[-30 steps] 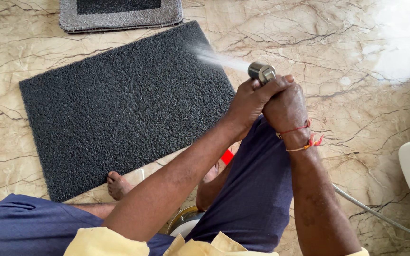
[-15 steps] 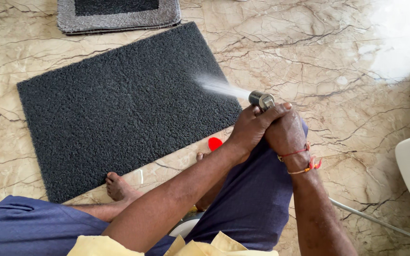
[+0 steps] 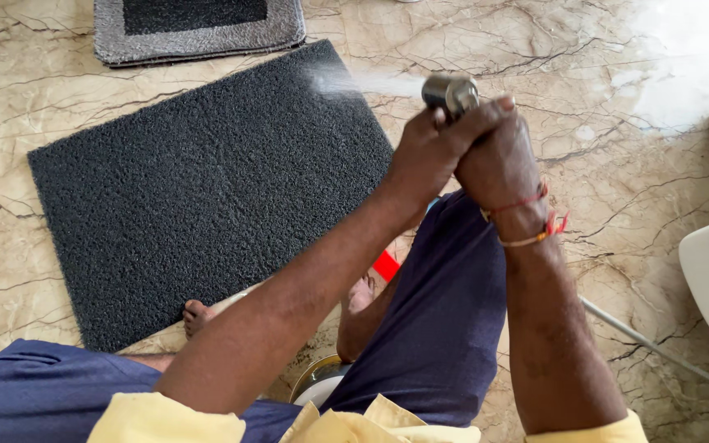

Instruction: The person cleans a dark grey mat by scrubbing it with a red brush and rinsing it with water from a handheld sprayer.

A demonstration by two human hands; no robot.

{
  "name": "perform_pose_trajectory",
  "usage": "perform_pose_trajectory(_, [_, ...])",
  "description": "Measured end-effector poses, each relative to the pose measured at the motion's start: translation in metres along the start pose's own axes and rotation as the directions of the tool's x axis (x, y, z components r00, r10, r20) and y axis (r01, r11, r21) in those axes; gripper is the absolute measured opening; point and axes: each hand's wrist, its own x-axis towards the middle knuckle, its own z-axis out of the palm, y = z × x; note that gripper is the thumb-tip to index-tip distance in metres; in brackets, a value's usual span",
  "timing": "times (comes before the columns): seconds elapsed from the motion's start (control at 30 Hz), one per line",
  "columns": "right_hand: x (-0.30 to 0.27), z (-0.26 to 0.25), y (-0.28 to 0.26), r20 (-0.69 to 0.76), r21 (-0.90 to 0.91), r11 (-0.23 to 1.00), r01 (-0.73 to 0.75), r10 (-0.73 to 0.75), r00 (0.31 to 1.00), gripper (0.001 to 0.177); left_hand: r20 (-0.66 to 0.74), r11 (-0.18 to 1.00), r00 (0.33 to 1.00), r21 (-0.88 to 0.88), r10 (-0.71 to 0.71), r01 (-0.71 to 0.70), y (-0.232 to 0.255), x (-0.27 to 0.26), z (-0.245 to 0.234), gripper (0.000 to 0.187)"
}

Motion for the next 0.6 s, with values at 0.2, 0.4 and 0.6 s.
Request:
perform_pose_trajectory(0.2, [0.038, -0.012, -0.013, -0.033, 0.003, 0.993, 0.117, -0.117, 0.993, 0.016, -0.002, 0.992, 0.993, 0.036, 0.12, -0.12, 0.026, 0.021, -0.006, 0.051])
perform_pose_trajectory(0.4, [0.065, -0.018, -0.006, -0.063, -0.054, 0.968, 0.247, -0.25, 0.966, 0.018, 0.022, 0.983, 0.983, -0.023, 0.182, -0.181, 0.034, 0.041, -0.008, 0.053])
perform_pose_trajectory(0.6, [0.083, -0.007, 0.013, -0.057, -0.03, 0.989, 0.143, -0.144, 0.988, 0.017, 0.031, 0.978, 0.978, 0.021, 0.206, -0.207, 0.029, 0.061, -0.013, 0.071])
